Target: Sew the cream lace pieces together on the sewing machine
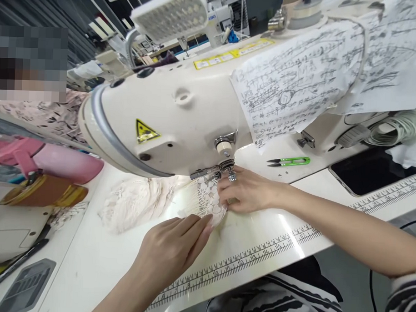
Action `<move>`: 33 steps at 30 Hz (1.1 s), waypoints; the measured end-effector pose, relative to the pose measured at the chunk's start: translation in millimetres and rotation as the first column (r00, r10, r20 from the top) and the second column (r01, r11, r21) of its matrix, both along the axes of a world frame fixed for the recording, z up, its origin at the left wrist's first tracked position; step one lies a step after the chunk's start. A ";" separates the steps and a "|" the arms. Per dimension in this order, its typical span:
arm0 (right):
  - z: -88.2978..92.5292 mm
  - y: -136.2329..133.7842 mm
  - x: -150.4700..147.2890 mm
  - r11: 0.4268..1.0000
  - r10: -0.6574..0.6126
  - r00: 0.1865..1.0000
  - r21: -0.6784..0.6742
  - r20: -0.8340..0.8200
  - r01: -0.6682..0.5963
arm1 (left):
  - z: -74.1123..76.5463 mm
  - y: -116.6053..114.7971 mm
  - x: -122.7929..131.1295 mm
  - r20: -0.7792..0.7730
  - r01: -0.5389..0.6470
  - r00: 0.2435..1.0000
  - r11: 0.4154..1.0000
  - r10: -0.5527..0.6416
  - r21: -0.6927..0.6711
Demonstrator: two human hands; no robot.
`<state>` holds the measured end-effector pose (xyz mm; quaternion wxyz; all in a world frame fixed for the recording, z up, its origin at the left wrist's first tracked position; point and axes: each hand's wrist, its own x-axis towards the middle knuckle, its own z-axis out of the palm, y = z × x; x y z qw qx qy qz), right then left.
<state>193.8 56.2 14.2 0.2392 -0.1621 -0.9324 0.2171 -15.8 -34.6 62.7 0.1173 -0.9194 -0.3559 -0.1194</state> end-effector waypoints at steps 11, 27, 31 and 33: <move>6.5 0.5 1.2 0.994 0.007 0.999 -0.105 -0.044 -0.012 | -39.5 26.4 0.2 0.170 0.055 0.983 0.996 -0.066 0.069; -2.3 2.7 3.1 0.995 0.083 0.995 0.067 -0.050 -0.079 | -48.3 24.6 -2.6 0.242 -0.055 0.970 0.978 0.004 0.202; -6.1 3.7 3.0 0.996 0.083 0.994 0.037 -0.074 -0.081 | -52.1 27.5 -3.9 0.285 0.005 0.957 0.991 -0.044 0.137; -6.8 3.0 3.4 0.998 0.050 0.997 0.039 -0.053 -0.048 | -54.2 28.8 -5.1 0.296 0.051 0.953 0.996 -0.069 0.070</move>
